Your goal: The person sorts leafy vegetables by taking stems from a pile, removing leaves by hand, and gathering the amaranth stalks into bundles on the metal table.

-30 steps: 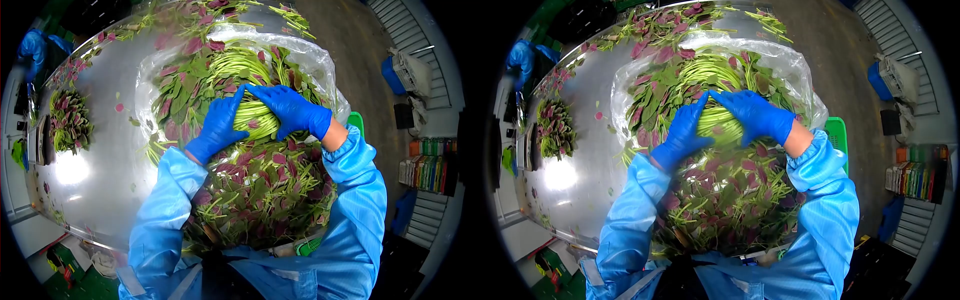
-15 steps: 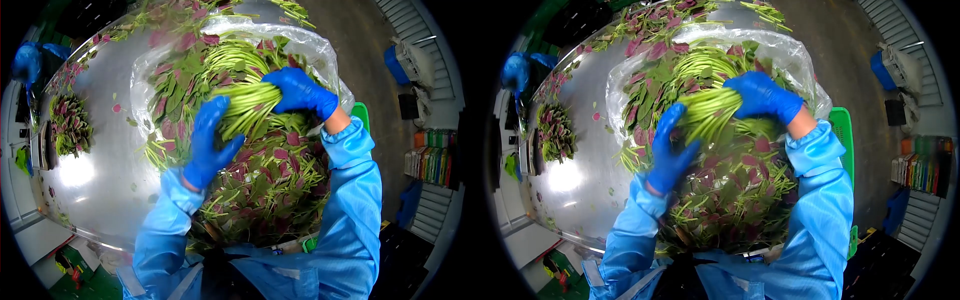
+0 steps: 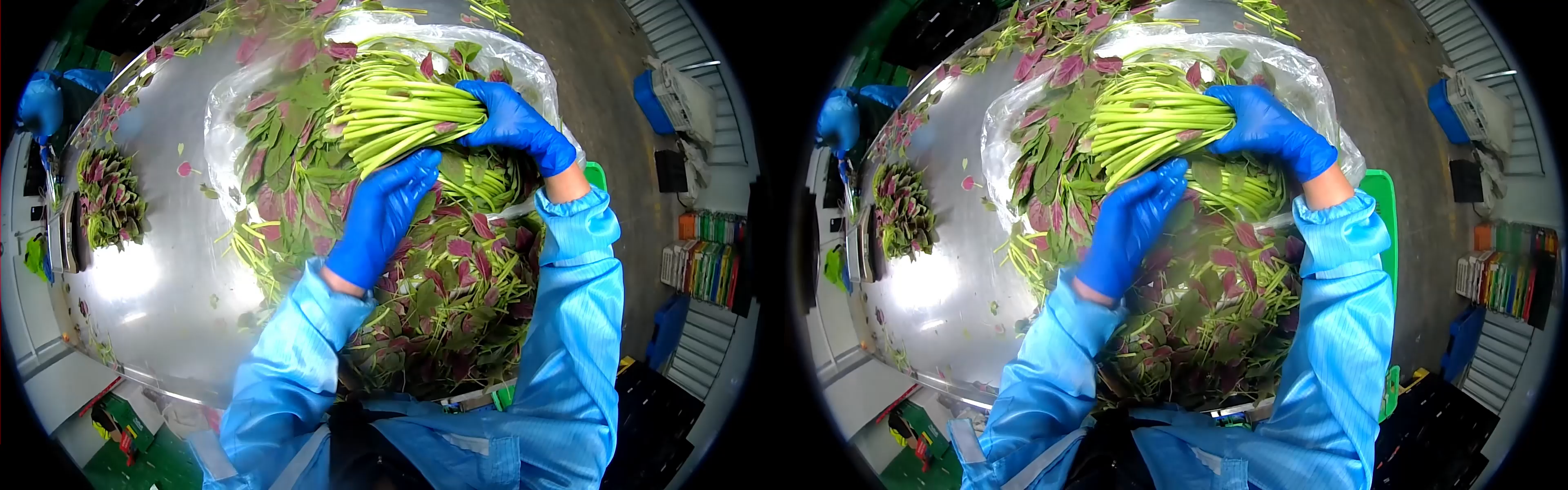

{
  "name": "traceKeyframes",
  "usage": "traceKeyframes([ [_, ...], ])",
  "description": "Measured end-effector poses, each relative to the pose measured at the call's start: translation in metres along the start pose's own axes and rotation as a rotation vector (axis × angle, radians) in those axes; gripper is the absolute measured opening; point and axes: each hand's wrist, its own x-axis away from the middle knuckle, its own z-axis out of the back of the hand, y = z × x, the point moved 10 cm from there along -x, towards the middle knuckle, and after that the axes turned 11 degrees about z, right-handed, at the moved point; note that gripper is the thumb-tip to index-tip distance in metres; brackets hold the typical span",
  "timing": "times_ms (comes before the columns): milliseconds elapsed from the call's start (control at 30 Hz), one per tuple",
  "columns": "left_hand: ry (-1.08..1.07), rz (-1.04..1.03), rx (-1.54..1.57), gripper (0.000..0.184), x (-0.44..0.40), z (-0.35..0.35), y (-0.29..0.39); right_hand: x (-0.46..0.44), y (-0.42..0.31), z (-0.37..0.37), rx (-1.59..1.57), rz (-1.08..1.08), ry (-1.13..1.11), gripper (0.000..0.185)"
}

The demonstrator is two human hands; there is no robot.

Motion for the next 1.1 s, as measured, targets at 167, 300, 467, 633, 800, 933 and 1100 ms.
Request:
traceKeyframes([
  [167,-0.068,-0.066,-0.009,0.042,-0.006,-0.008,0.004,-0.004,0.001,-0.003,0.109,0.004,-0.049,0.067],
  [300,-0.013,-0.106,-0.087,0.033,-0.019,-0.001,0.013,-0.007,-0.018,-0.021,0.22,0.167,-0.029,0.081],
  [467,-0.039,-0.064,-0.321,0.019,-0.022,-0.016,0.012,0.001,-0.012,-0.023,0.25,0.119,0.095,0.069],
  [633,0.013,-0.215,-0.529,0.04,-0.002,-0.022,0.026,0.017,-0.001,0.008,0.136,0.139,0.318,0.05],
  [800,0.135,-0.344,-0.723,0.043,0.029,0.023,0.022,0.024,0.018,0.029,0.0,-0.018,0.377,0.054],
  [933,0.164,-0.197,-0.54,0.052,0.007,0.008,0.024,0.015,0.012,0.022,0.07,0.082,0.325,0.051],
  [1100,-0.145,-0.153,-0.121,0.055,-0.039,-0.003,0.032,0.011,0.001,0.006,0.029,0.024,0.248,0.049],
])
